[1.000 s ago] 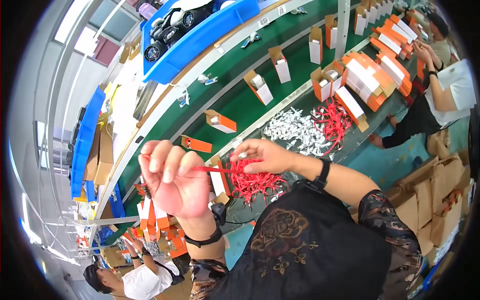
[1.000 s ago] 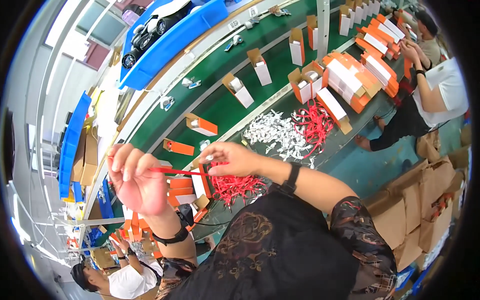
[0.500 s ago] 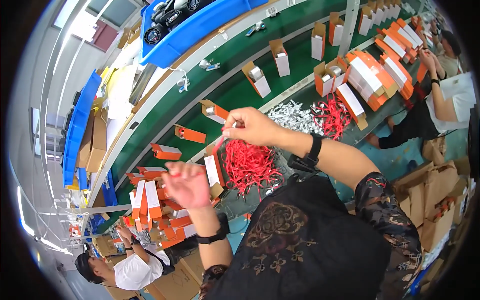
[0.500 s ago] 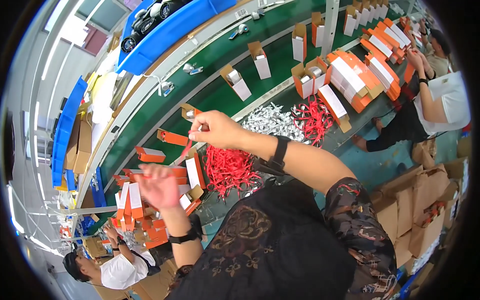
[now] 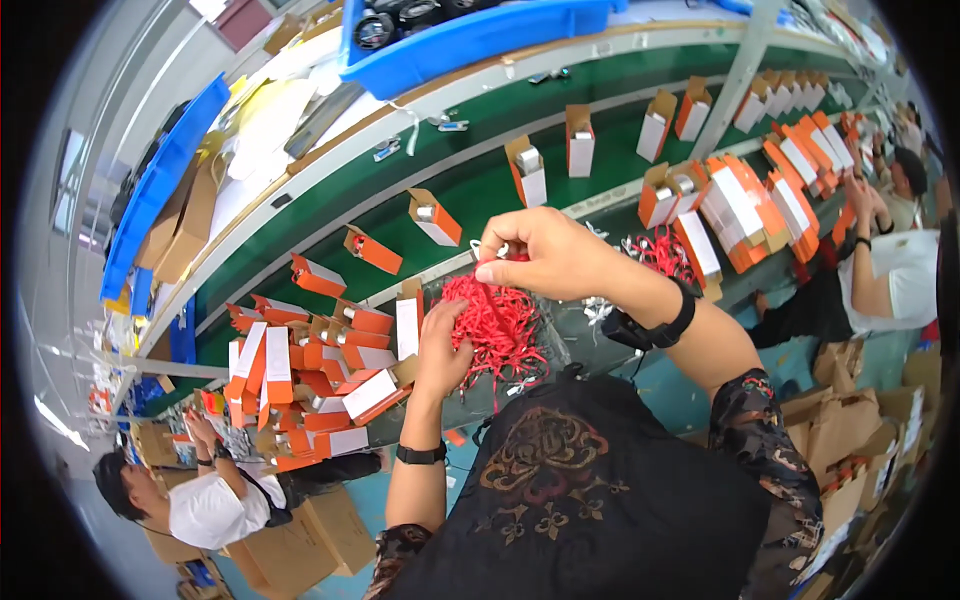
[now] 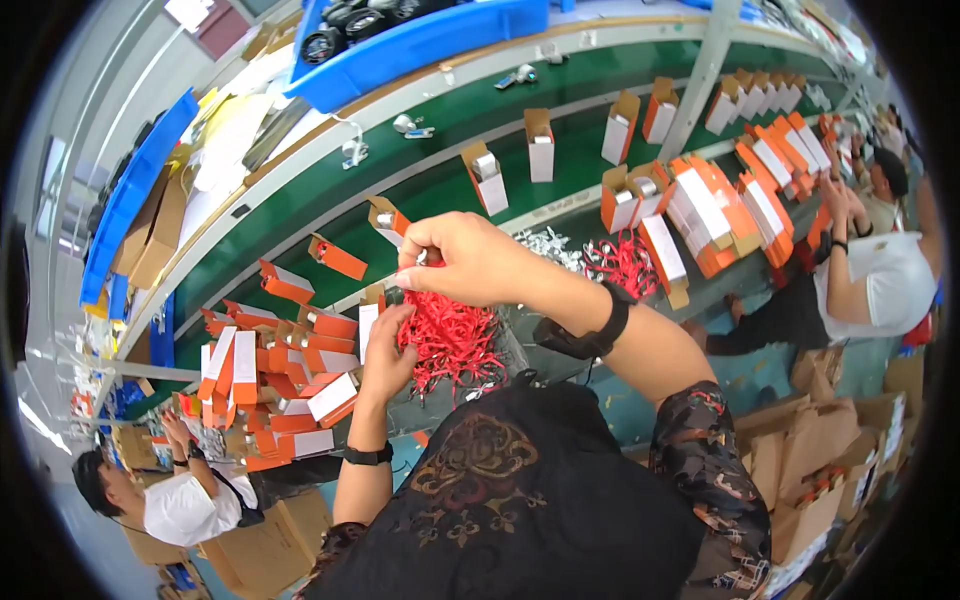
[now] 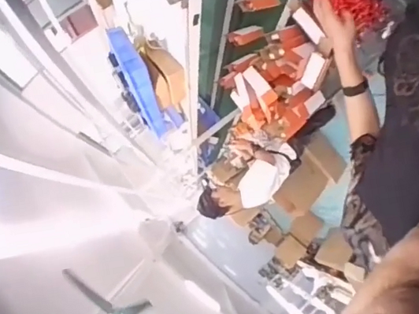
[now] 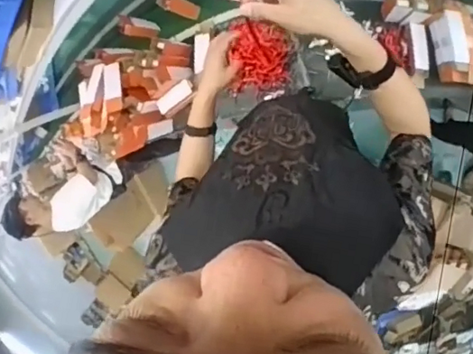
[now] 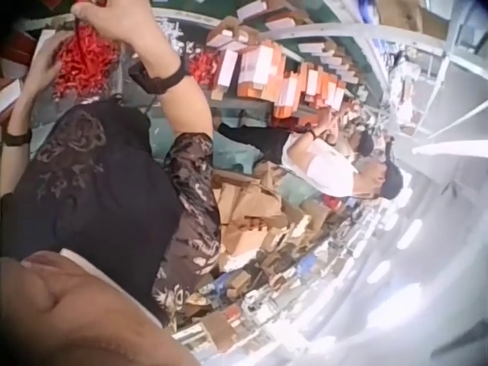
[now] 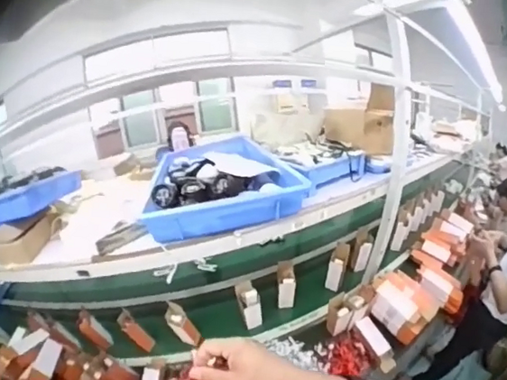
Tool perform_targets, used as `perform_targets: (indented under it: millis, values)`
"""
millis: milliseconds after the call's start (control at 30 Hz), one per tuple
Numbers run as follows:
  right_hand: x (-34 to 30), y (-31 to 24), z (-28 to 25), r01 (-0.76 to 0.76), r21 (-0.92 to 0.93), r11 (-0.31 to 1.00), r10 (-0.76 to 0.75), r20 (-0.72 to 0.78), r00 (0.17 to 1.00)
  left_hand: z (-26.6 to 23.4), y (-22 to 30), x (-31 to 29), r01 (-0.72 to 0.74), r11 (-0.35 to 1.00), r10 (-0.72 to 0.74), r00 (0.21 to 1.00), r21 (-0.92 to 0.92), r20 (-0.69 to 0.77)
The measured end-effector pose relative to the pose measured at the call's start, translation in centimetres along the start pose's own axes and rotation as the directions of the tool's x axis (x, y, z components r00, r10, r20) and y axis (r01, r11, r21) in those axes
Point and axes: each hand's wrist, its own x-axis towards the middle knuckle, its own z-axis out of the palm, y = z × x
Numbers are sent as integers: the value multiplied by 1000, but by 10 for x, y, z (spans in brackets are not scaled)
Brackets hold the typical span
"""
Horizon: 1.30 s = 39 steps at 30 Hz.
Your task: The person picks up a red lanyard and a white cable, threads the lanyard through the cable loop, and places the assembly into a small orange box. They repeat this process for several boxes, occasionally closing the lids and setting them on the conveyor belt.
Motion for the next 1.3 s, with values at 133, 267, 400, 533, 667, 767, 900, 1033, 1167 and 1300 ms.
perform_targets:
  millis: [133, 267, 400, 533, 667, 767, 900, 1033, 1167, 1300]
  values:
    - [-7, -8, 8, -88, 197, 976, 69, 102, 992, 7, 43, 32, -155, 430, -59, 978, -889, -199]
    - [-5, -34, 11, -51, 389, 920, 25, 72, 997, 12, 71, 67, -10, 337, 75, 997, -941, 16]
    - [1, -38, 0, 39, 442, 896, -6, -76, 997, 17, 97, 91, -216, 555, 117, 976, -803, -182]
    - [-5, -38, -13, 197, 483, 853, -44, -310, 950, 29, 92, 81, -31, 316, 1, 999, -948, -33]
    - [-18, -6, -19, 338, 475, 813, -76, -489, 869, 45, 79, 51, -108, 8, -158, 982, -994, -107]
    - [-41, 42, -14, 341, 399, 851, 21, -675, 738, 39, 74, 38, -100, 167, -339, 928, -981, -153]
    - [-91, 127, 17, 138, 416, 899, 232, -719, 656, 27, 62, 26, 55, 511, -527, 808, -858, -262]
    - [-133, 181, 42, -472, 459, 752, 596, -169, 785, 20, 59, 28, -20, 765, -381, 792, -644, -477]
    - [-109, 134, 41, -418, -361, 834, 263, -406, 875, -6, 76, 28, 24, 902, -153, 952, -432, -266]
    - [-62, 94, 43, 90, -441, 893, -184, -175, 967, -24, 86, 32, 18, 959, -37, 997, -284, -64]
